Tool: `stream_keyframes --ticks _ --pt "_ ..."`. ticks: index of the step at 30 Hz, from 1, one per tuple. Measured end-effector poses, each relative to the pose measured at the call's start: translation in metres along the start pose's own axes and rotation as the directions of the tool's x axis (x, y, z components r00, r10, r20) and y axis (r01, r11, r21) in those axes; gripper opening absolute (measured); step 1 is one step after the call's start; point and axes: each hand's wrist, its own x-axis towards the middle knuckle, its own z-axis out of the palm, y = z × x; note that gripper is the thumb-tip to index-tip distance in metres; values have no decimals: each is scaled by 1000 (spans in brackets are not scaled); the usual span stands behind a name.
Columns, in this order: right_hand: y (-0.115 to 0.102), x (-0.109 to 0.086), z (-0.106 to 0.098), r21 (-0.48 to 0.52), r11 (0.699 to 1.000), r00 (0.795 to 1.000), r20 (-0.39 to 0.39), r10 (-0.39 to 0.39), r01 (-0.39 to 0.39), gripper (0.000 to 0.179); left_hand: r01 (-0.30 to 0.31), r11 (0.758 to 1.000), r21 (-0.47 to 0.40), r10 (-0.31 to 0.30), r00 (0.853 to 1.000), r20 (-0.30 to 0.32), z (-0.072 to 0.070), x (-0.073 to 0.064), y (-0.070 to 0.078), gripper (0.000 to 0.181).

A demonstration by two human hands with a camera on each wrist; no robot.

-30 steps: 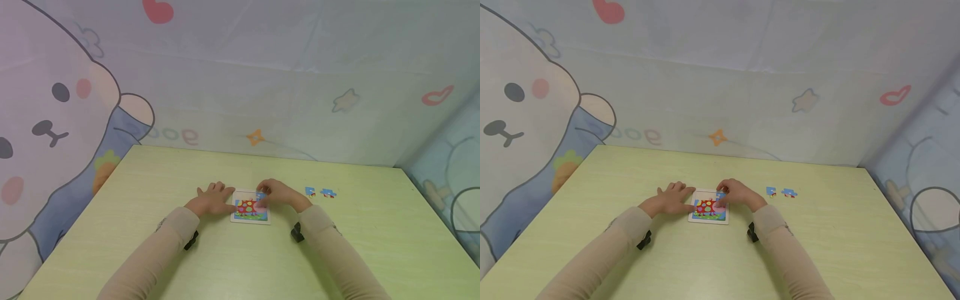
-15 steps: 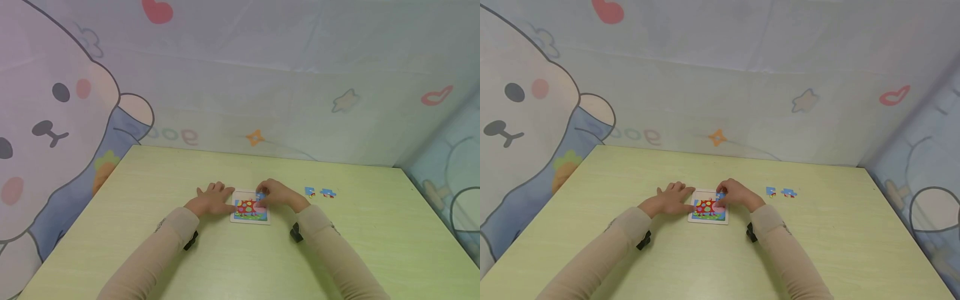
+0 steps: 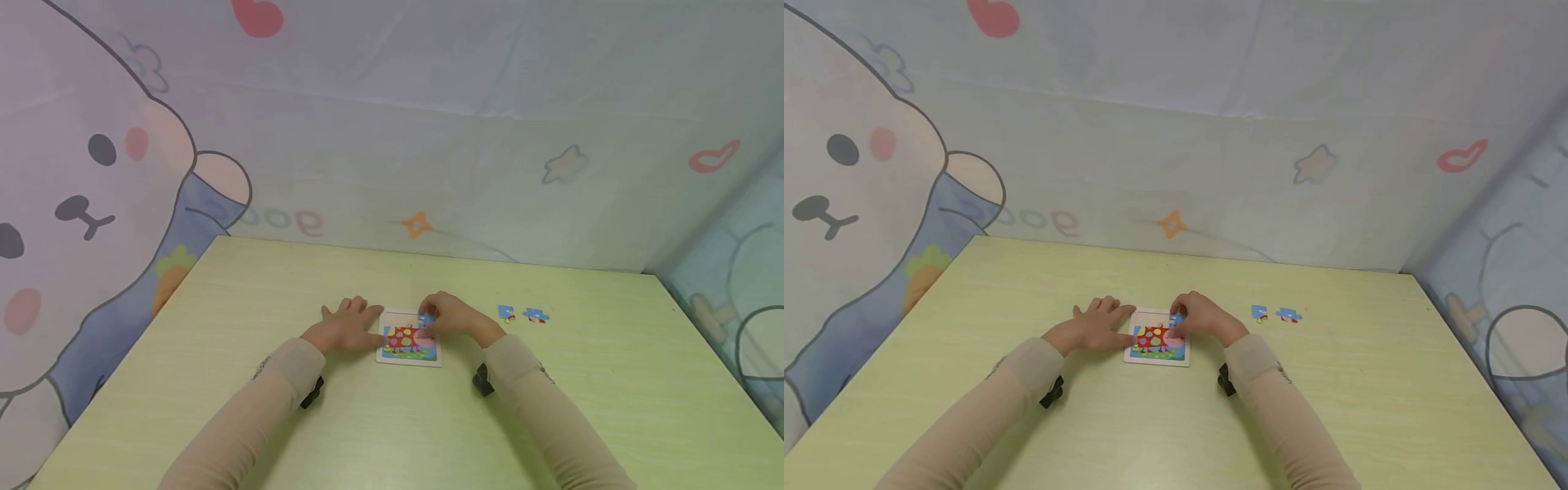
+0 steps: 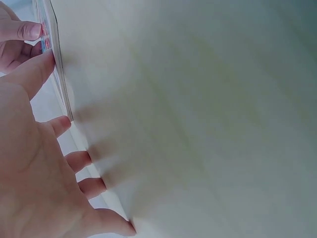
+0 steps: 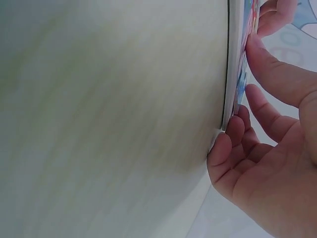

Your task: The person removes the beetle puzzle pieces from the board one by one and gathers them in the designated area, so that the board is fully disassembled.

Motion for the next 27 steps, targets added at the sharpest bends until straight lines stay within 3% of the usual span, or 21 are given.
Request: stream_keyframes --ticks 13,27 --pt "0 0 0 -6 1000 1000 -7 -7 7 34 -19 1000 13 19 1000 -7 -5 -5 3 73" --pt "2 -5 -3 34 999 999 -10 -38 39 21 -23 1000 18 23 1000 -7 -4 -6 3 71"
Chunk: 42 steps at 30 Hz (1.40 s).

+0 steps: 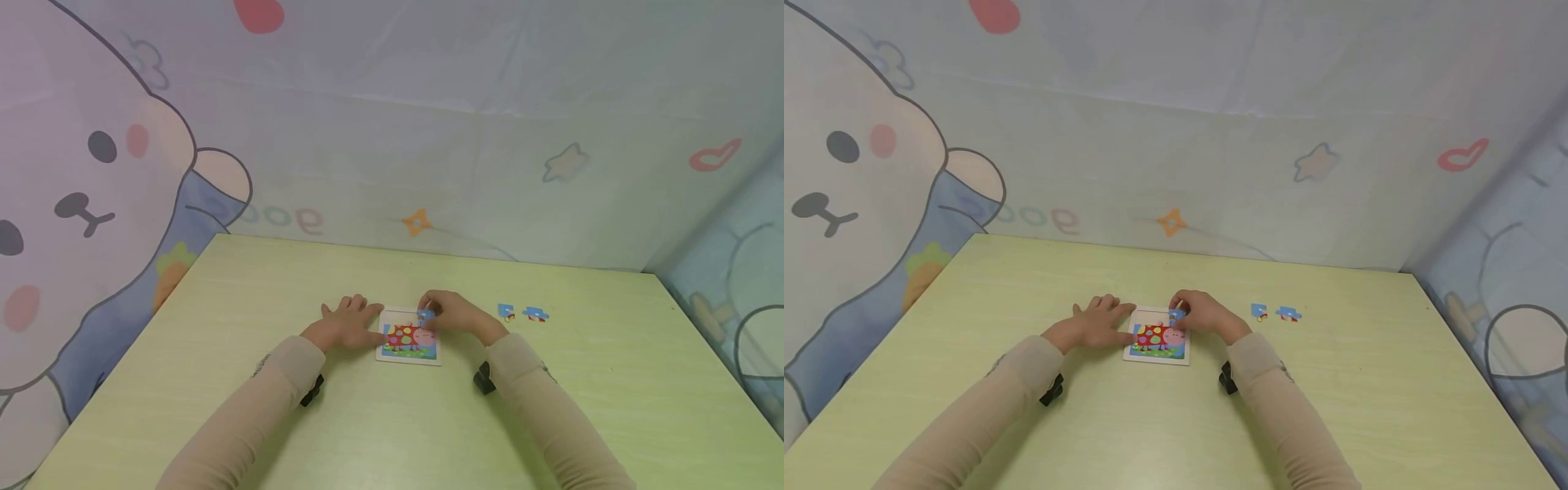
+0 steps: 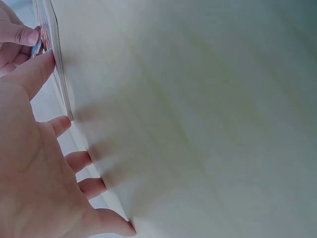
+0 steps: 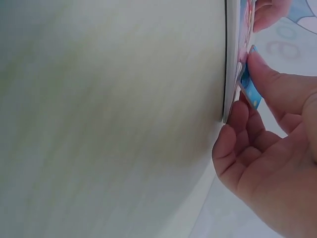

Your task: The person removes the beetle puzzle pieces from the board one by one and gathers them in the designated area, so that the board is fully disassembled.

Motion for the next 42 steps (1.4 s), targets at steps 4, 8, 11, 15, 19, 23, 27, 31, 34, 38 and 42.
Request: stream_keyframes --ticks 4,8,11,15,19,23,27,31,34,38,42 --pt "2 -1 -2 12 1000 1000 -1 -25 25 16 2 1000 4 -2 1000 3 0 0 0 72" --pt "3 -2 -6 16 998 999 -4 -54 55 12 4 1000 3 -4 1000 8 0 -1 0 73" --pt "4 -2 -7 29 997 997 -6 -72 72 10 8 1000 0 -8 1000 9 -1 -1 0 72" --pt "8 -2 -7 48 996 997 -11 -80 80 10 9 1000 -8 -8 1000 5 -2 -3 0 71" --pt "10 -4 -9 57 996 997 -22 -69 70 11 6 1000 -7 -6 1000 7 -2 -4 1 71" --pt "11 -7 -13 56 995 995 -48 -84 87 11 1 1000 -7 0 1000 7 -2 -4 2 71" --pt "13 -13 -19 52 993 992 -63 -105 108 12 -3 1000 -12 4 1000 5 -2 -5 2 71" --pt "17 -21 -27 69 992 992 -69 -104 109 14 -2 1000 -8 2 1000 5 -2 -5 2 71" --pt "25 -28 -33 76 992 993 -79 -93 99 15 1 1000 -8 -1 1000 7 -2 -5 2 72" --pt "36 -37 -42 97 993 994 -93 -62 71 17 0 1000 -15 0 1000 10 -2 -6 2 72" --pt "46 -46 -52 121 992 994 -107 -29 42 19 -4 1000 -15 4 1000 6 -2 -5 1 71"
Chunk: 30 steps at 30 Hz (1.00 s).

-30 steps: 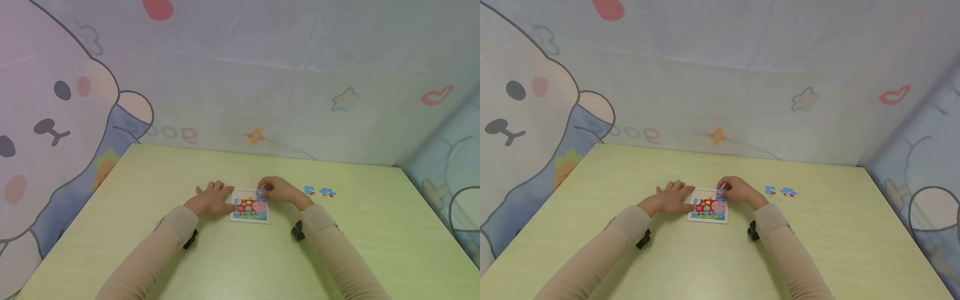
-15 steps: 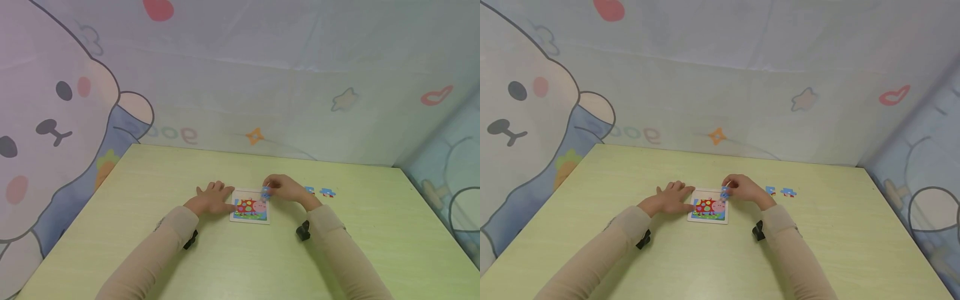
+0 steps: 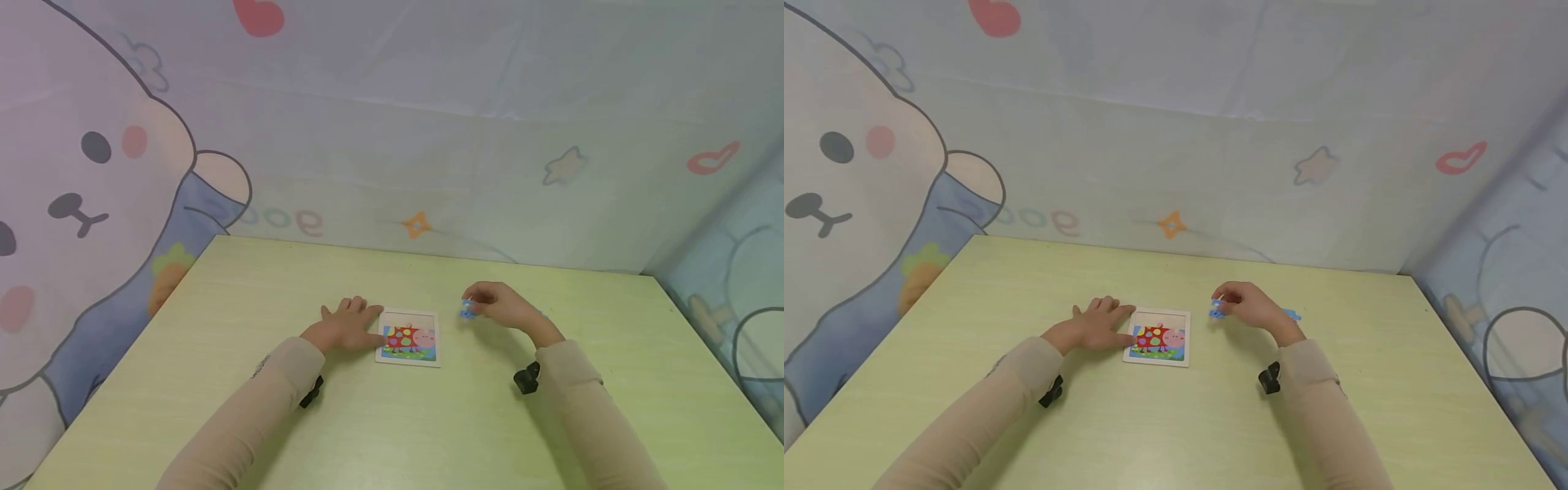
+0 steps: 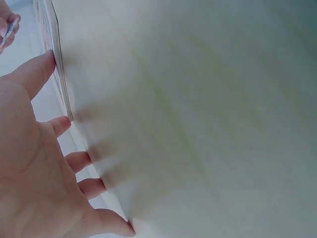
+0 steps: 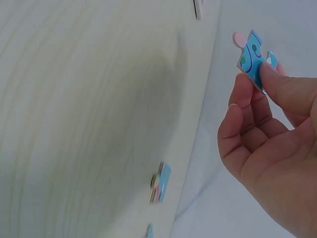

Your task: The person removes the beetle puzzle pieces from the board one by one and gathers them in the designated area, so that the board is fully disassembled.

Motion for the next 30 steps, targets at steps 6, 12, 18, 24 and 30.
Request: stream_keyframes --ticks 6,12,18,24,30 --pt "12 -13 -16 16 999 998 -32 51 -50 21 1 1000 -4 -1 1000 -1 0 -1 1 72" --pt "25 -25 -31 21 997 995 -68 74 -73 23 1 1000 -3 -1 1000 -4 0 -1 2 72" --pt "37 -39 -44 52 994 990 -101 103 -98 28 4 1000 -6 -4 1000 -3 0 -1 2 72" --pt "50 -51 -53 68 990 981 -146 129 -120 31 9 1000 -2 -9 1000 1 0 0 1 73" --pt "60 -59 -61 36 984 965 -195 176 -173 34 12 1000 -5 -12 1000 8 0 -1 1 74"
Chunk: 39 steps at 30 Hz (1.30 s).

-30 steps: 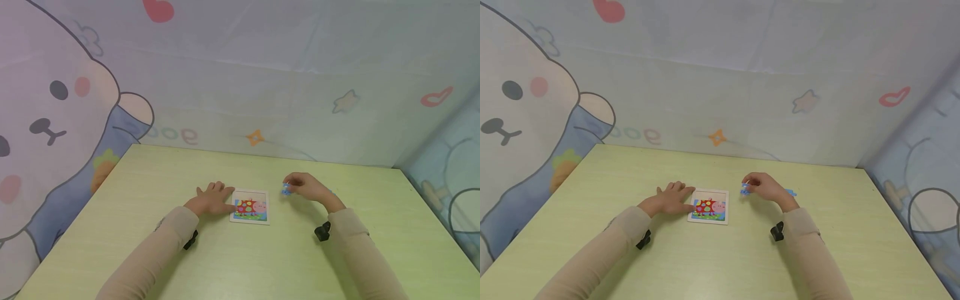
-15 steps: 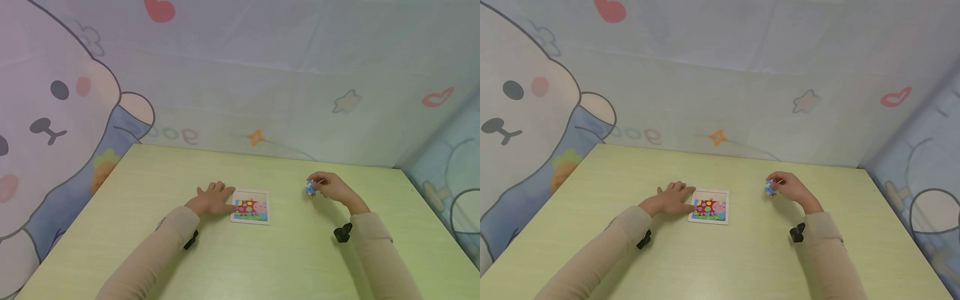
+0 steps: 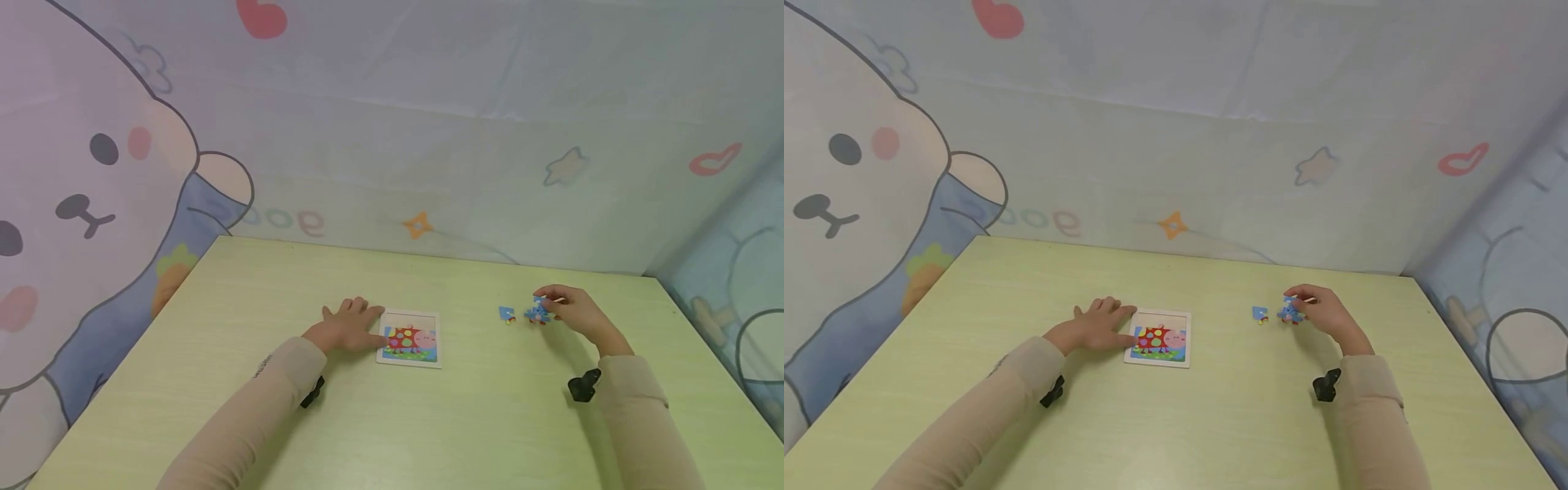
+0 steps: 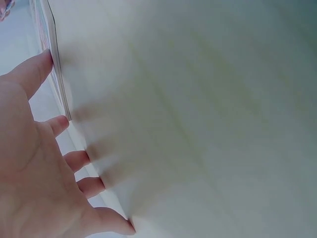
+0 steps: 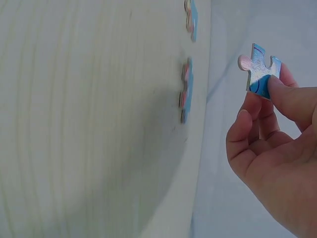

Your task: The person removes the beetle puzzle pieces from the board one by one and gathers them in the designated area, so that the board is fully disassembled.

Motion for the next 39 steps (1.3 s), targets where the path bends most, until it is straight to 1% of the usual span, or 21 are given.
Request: stream_keyframes --ticks 8,14,20,25,31,35,39 --pt "21 -2 -11 -29 999 998 -57 19 -21 36 -3 1000 -2 3 1000 -8 0 1 0 73" --pt "29 -3 -15 -44 997 996 -70 61 -64 35 -6 1000 2 6 1000 -8 1 1 0 72" --pt "34 -5 -17 -44 993 993 -45 110 -112 33 -6 1000 -1 6 1000 -5 1 2 -1 73" --pt "39 -6 -19 -63 987 989 -18 147 -148 33 -5 1000 -2 5 1000 0 1 2 -1 73" --pt "51 -4 -21 -108 979 985 -9 175 -175 33 -5 1000 -5 5 1000 7 1 4 -1 74" --pt "56 -2 -20 -98 977 981 -6 192 -191 33 -7 1000 -18 7 1000 9 0 3 -2 75" --pt "56 0 -20 -99 974 979 -14 202 -202 34 -11 999 -36 11 1000 8 0 3 -3 77"
